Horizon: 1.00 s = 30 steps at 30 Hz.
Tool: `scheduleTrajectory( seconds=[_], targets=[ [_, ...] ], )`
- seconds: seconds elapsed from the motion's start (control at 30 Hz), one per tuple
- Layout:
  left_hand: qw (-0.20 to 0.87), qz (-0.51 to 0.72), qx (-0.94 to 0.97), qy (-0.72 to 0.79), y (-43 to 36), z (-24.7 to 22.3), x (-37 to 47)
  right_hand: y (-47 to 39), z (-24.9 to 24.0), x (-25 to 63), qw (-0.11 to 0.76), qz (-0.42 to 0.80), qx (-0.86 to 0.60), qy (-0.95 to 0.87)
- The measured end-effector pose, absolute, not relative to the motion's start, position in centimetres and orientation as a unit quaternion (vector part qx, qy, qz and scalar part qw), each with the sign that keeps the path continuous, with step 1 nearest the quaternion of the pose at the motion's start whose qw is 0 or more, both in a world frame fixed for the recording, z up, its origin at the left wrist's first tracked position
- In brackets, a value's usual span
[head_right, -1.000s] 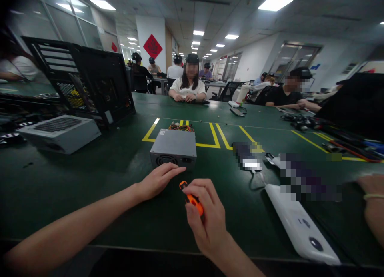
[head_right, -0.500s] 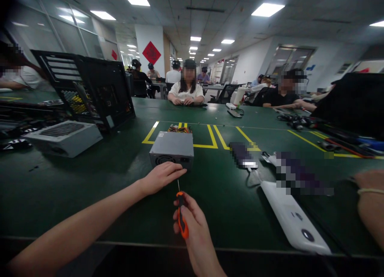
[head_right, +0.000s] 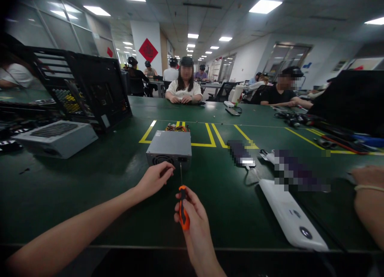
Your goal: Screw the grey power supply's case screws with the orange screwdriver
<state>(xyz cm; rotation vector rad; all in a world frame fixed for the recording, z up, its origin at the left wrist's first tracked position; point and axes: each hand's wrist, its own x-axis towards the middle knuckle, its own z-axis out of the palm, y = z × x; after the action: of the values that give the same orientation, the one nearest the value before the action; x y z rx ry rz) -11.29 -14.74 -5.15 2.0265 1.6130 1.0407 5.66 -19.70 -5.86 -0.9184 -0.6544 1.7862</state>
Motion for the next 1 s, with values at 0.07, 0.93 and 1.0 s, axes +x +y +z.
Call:
scheduleTrajectory(
  seconds=[0.07, 0.93, 1.0],
  targets=[
    [0.134, 0.333, 0.743, 0.564, -14.7, -5.2, -11.3, -19.4, -6.0, 5.8, 0.501, 0.735, -0.374, -0.264],
    [-0.006, 0.147, 0.886, 0.439, -14.4, -6.1, -8.6, -18.7, -5.7, 7.7, 0.578, 0.701, -0.348, -0.233],
    [0.011, 0.173, 0.882, 0.439, -14.5, -6.3, -9.3, -18.9, -5.7, 7.5, 0.567, 0.692, -0.362, -0.263]
  ],
)
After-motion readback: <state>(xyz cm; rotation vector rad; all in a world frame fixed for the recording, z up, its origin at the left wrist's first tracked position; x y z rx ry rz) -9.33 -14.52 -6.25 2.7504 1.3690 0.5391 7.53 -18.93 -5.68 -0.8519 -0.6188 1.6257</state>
